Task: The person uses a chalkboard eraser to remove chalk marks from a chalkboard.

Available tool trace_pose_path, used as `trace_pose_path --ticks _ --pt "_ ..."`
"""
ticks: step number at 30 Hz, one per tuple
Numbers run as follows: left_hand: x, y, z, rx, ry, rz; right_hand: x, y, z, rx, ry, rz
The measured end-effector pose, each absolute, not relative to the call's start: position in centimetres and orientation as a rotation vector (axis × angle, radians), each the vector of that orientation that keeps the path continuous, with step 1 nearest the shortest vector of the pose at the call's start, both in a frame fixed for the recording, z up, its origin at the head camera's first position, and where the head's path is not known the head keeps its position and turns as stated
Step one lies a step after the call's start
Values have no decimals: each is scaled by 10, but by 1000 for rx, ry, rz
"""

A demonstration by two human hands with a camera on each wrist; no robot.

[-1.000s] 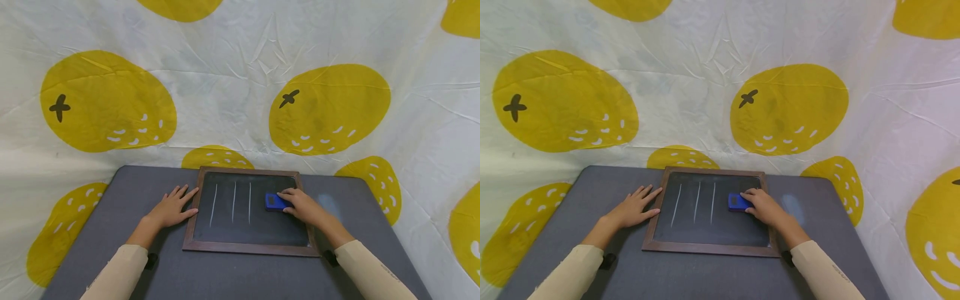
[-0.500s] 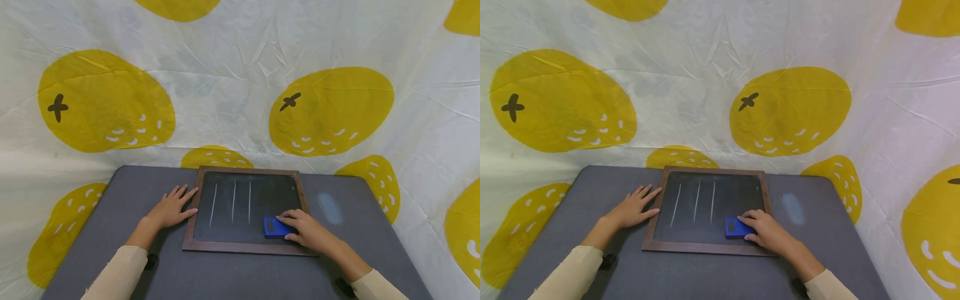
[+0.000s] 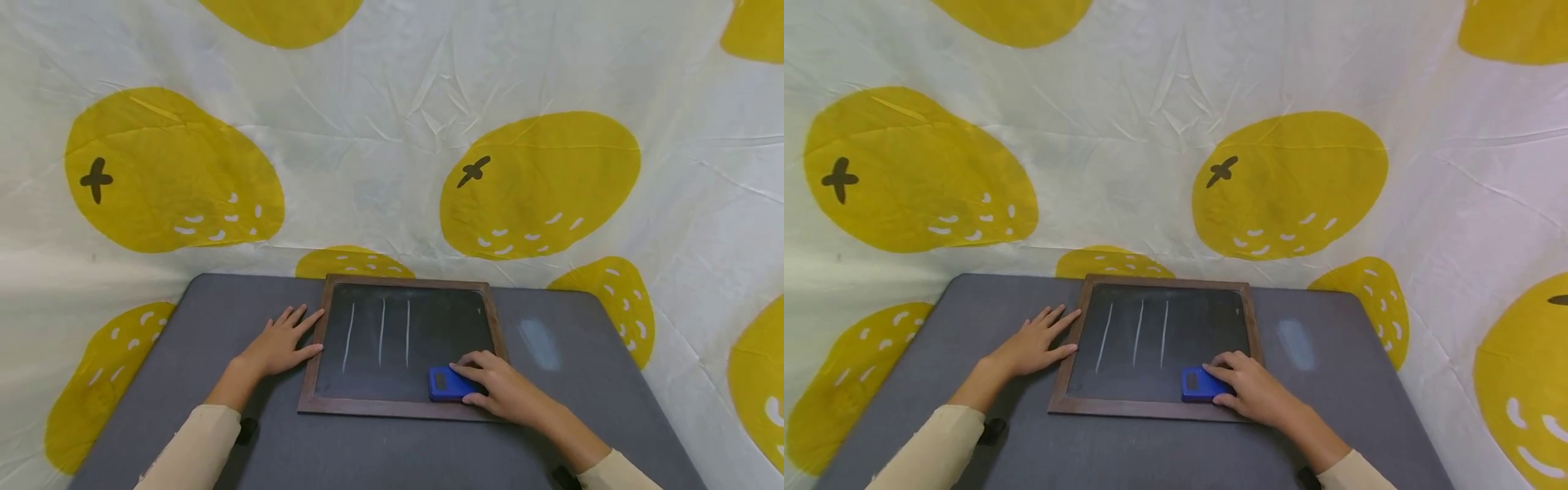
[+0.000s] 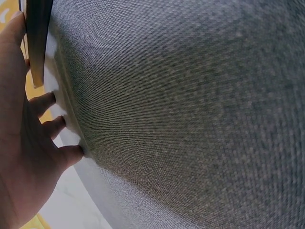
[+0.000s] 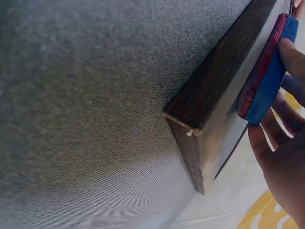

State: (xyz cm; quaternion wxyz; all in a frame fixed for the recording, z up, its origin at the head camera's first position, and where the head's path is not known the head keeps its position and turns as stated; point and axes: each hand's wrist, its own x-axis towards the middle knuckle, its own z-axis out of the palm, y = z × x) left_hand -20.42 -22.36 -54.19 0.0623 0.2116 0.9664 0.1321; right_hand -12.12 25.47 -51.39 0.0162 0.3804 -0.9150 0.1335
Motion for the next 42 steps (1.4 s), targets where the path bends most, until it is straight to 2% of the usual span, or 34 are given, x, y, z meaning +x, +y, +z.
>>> trace_pose_path --ticks 12,31,42 --pt "-202 -224 -539 634 2917 393 -144 251 -512 1086 -2901 358" --pt "-204 -223 -540 623 2897 391 -243 243 -505 843 -3032 354" --pt "-204 -223 -536 620 2894 389 -270 237 -505 740 -3008 210"
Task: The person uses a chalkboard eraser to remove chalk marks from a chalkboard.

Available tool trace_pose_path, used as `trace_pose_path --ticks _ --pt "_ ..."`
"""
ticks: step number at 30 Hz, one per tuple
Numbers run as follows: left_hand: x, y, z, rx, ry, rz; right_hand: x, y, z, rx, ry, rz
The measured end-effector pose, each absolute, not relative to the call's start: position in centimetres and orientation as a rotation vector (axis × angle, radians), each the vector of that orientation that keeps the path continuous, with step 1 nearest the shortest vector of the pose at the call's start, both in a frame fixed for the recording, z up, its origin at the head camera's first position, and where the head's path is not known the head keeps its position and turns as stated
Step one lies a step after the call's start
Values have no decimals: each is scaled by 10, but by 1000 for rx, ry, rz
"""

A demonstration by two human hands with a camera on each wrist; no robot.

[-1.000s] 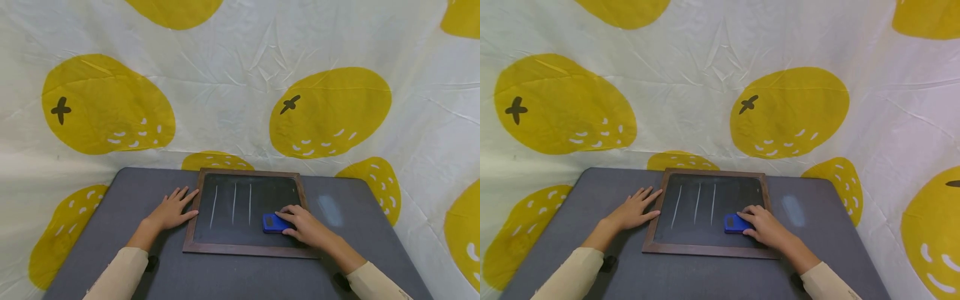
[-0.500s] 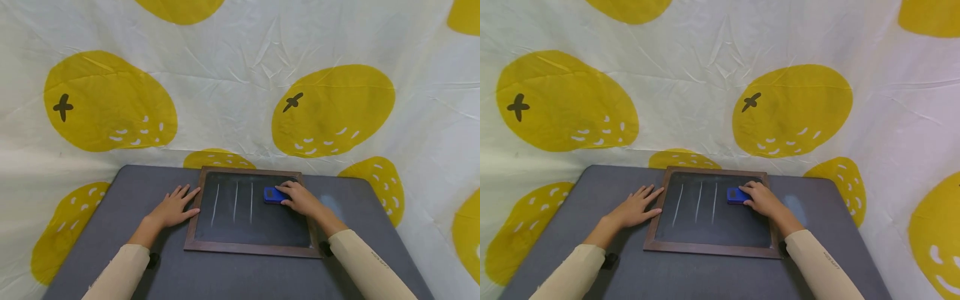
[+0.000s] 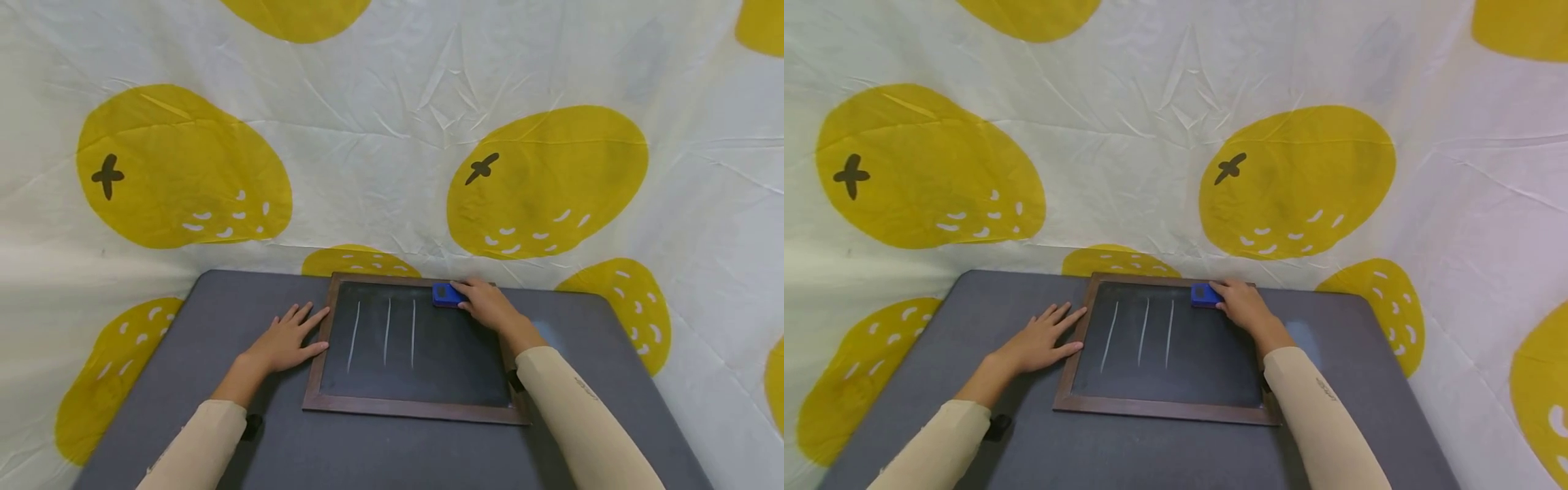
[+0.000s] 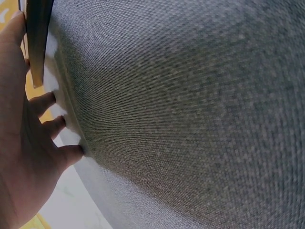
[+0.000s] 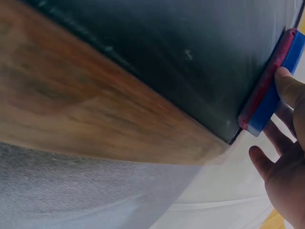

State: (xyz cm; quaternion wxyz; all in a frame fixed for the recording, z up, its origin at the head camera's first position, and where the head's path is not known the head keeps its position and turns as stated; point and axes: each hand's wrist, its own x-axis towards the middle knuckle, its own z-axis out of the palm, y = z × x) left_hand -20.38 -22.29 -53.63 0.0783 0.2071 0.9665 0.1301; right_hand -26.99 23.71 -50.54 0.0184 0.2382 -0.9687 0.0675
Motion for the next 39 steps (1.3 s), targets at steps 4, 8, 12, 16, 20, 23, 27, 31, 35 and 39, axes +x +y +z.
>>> trace_pose_path --ticks 4,8,12,16,20,23,27,31,35,39 --pt "-205 -225 -538 629 2906 377 -270 236 -507 737 -3012 187" --pt "-205 -226 -543 637 2911 360 -268 236 -508 759 -3001 230" --pt "-204 -226 -545 640 2913 367 -267 236 -507 770 -2999 267" --pt "-203 -226 -545 643 2918 375 -265 236 -505 777 -3017 284" --pt "-203 -226 -546 642 2919 371 -260 235 -504 782 -3043 291" --pt "-204 -227 -546 641 2917 374 -255 236 -504 799 -3047 293" --pt "-205 -227 -545 639 2914 379 -247 236 -504 851 -3036 295" --pt "-205 -227 -542 634 2910 380 -235 235 -505 886 -3026 295" --pt "-205 -226 -541 630 2903 376 -217 235 -506 924 -3015 313" --pt "-204 -225 -540 632 2900 366 -195 235 -506 984 -2998 318"
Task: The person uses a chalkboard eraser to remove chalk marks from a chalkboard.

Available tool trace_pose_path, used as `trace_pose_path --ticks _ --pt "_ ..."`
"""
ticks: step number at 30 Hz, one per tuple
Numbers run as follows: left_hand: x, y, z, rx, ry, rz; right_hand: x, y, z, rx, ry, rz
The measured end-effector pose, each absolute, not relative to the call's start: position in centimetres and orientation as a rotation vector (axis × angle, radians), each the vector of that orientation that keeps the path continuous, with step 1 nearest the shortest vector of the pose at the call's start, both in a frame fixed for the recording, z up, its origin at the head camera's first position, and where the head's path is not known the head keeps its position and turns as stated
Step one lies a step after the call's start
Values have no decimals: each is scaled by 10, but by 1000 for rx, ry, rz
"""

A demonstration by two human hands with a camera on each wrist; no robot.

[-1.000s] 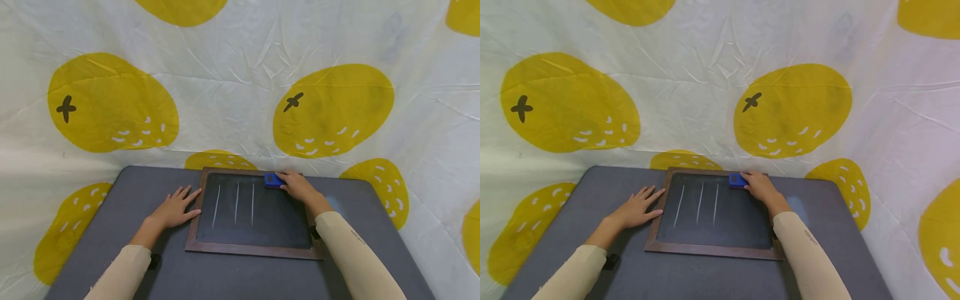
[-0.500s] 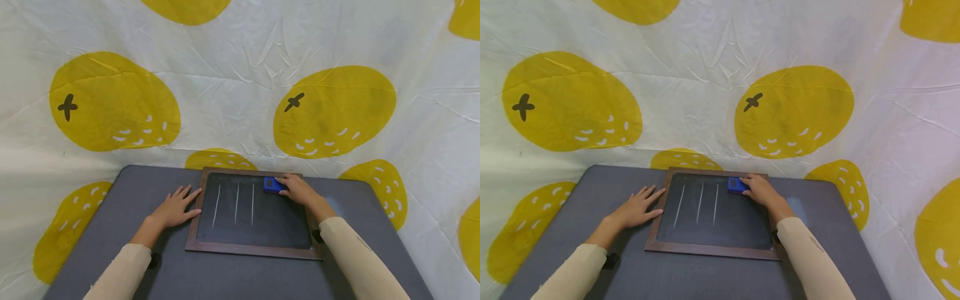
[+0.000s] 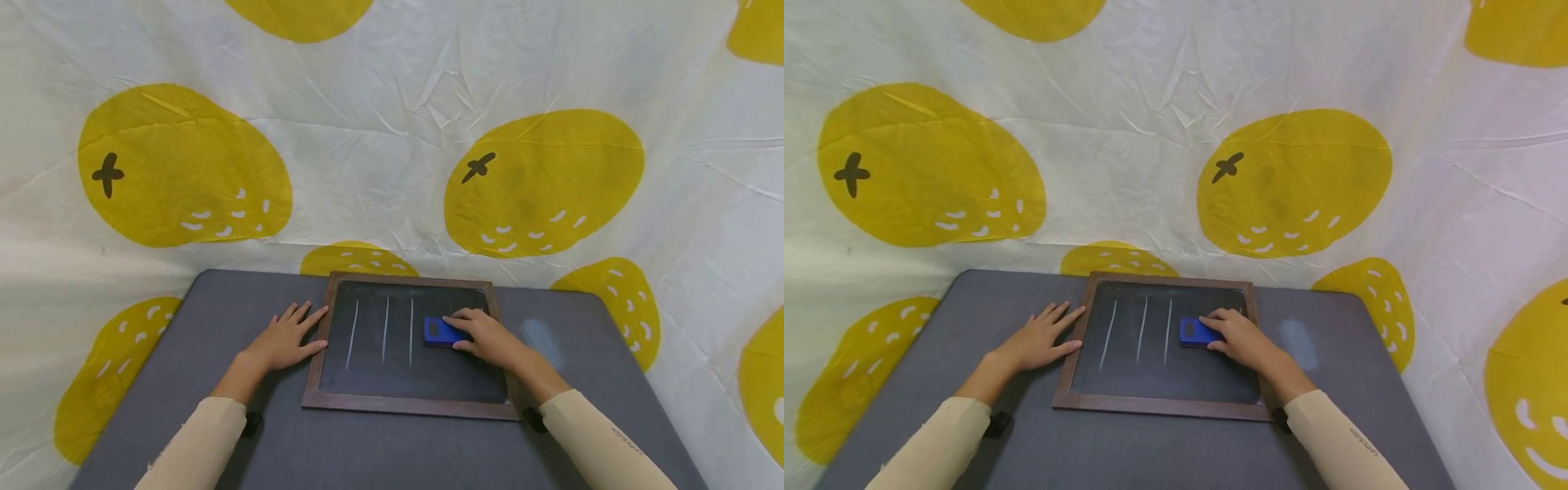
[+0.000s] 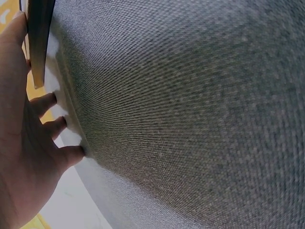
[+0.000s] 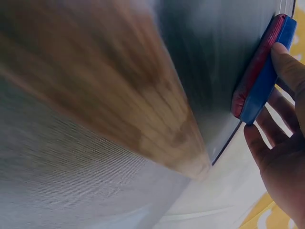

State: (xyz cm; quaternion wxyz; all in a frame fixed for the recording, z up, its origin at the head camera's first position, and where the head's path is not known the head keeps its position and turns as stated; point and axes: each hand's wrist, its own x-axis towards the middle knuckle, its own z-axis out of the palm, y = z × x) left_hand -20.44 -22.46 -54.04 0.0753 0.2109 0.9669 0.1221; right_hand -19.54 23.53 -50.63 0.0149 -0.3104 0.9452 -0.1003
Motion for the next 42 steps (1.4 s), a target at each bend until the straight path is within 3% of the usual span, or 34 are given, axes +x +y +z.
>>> trace_pose_path --ticks 17,42 --pt "-205 -225 -543 627 2921 368 -127 226 -517 -1261 2904 -357" --pt "-202 -222 -541 633 2920 376 -123 192 -515 -1291 2917 -292"
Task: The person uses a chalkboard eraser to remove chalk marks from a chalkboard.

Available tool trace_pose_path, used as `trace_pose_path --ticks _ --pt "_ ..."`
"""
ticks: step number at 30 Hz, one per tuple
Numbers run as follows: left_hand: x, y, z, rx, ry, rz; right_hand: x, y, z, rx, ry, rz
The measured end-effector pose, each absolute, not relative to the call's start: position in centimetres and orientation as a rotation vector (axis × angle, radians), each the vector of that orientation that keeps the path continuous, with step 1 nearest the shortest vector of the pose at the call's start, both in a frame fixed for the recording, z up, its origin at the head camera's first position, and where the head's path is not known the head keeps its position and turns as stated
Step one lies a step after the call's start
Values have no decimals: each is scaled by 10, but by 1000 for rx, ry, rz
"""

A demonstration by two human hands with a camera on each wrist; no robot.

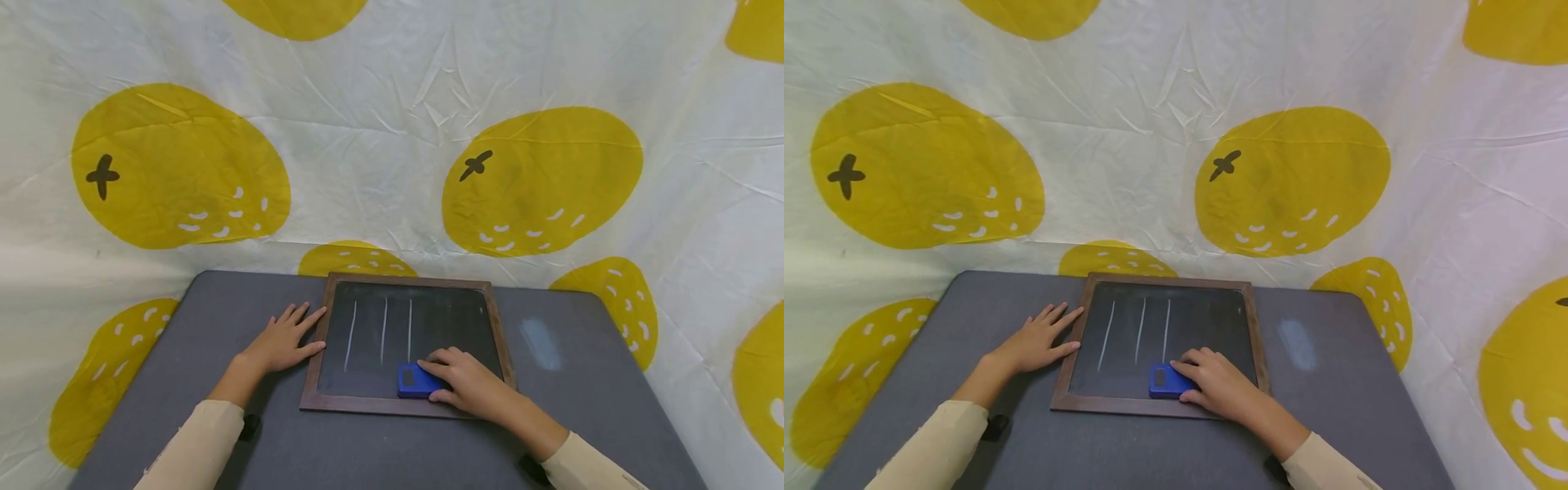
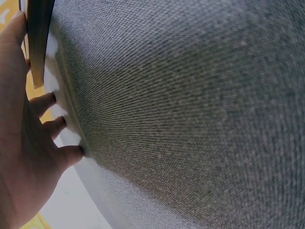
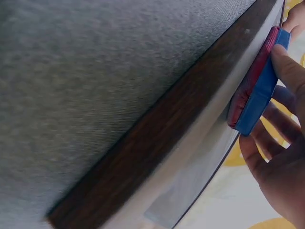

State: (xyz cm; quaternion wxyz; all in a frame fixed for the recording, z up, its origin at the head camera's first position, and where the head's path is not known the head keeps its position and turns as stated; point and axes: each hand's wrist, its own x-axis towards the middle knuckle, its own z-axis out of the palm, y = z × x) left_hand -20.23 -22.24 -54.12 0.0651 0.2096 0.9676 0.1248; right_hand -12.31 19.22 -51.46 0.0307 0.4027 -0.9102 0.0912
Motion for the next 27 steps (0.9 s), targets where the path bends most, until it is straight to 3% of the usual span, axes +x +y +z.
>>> trace_pose_path --ticks 15,27 --pt "-200 -225 -542 652 2914 406 -156 176 -512 1180 -2815 216" --pt "-199 -225 -541 654 2915 414 -203 170 -504 1023 -2967 240"
